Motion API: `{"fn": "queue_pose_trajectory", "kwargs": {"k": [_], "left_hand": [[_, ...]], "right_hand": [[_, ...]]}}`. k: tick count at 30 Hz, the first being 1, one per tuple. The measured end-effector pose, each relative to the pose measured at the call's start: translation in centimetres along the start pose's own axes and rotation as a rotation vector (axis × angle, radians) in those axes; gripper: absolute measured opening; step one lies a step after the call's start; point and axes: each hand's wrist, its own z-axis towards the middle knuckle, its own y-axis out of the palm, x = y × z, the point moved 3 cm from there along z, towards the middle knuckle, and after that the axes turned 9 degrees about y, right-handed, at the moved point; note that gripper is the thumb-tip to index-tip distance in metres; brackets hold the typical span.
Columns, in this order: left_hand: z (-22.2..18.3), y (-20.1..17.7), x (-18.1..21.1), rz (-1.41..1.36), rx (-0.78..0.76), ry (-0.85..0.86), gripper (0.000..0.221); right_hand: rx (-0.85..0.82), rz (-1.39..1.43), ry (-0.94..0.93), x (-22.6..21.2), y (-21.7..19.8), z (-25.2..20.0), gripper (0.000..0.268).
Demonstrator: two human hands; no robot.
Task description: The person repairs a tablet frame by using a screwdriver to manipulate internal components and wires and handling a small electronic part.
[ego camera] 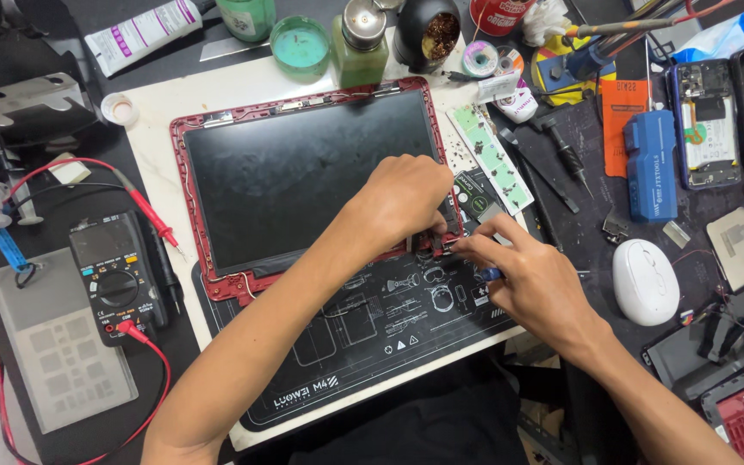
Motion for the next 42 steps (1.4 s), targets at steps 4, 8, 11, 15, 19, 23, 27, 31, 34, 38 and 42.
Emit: {"fn": "queue_pose_trajectory", "kwargs": {"k": [4,8,11,15,19,23,27,31,34,38,42], "left_hand": [[0.0,0.6,0.6,0.030,0.016,-0.004,0.027],[0.1,1.1,0.9,0.049,0.038,-0.041,0.016],[0.2,1.1,1.0,0.041,0.029,-0.049,0.015],[-0.1,0.5,1.4,0.064,0.000,-0.036,0.013],[-0.4,-0.3,2.3,0.062,-0.022,-0.008,0.012],[-0.3,-1.4,2.6,0.009,-0.139,-0.075,0.016],[-0.6,-2.7,3.3,-0.024,-0.160,-0.070,0.021],[-0.6,-3.4,4.0,-0.075,-0.152,-0.065,0.020],[-0.6,-3.9,4.4,-0.099,-0.169,-0.083,0.019],[-0.4,-3.9,4.6,-0.141,-0.212,-0.125,0.022],[-0.1,-4.0,5.0,-0.127,-0.117,-0.053,0.027]], "right_hand": [[-0.005,0.037,0.004,-0.2,-0.3,0.1,0.050],[0.003,0.047,0.108,-0.3,-1.4,-0.3,0.034],[0.088,0.104,0.132,-0.2,-4.2,-1.4,0.036],[0.300,0.098,0.223,-0.8,-8.1,-3.2,0.035],[0.587,-0.024,0.227,-1.7,-10.6,-5.5,0.032],[0.745,0.313,0.279,-0.5,-10.3,-6.9,0.023],[0.829,0.640,0.230,1.7,-8.1,-7.1,0.018],[0.864,0.750,0.289,4.4,-4.8,-6.9,0.014],[0.896,0.843,0.301,5.7,-2.9,-7.0,0.012],[0.911,0.873,0.281,6.4,-1.7,-7.2,0.011],[0.904,0.896,0.296,6.6,-1.5,-7.0,0.010]]}}
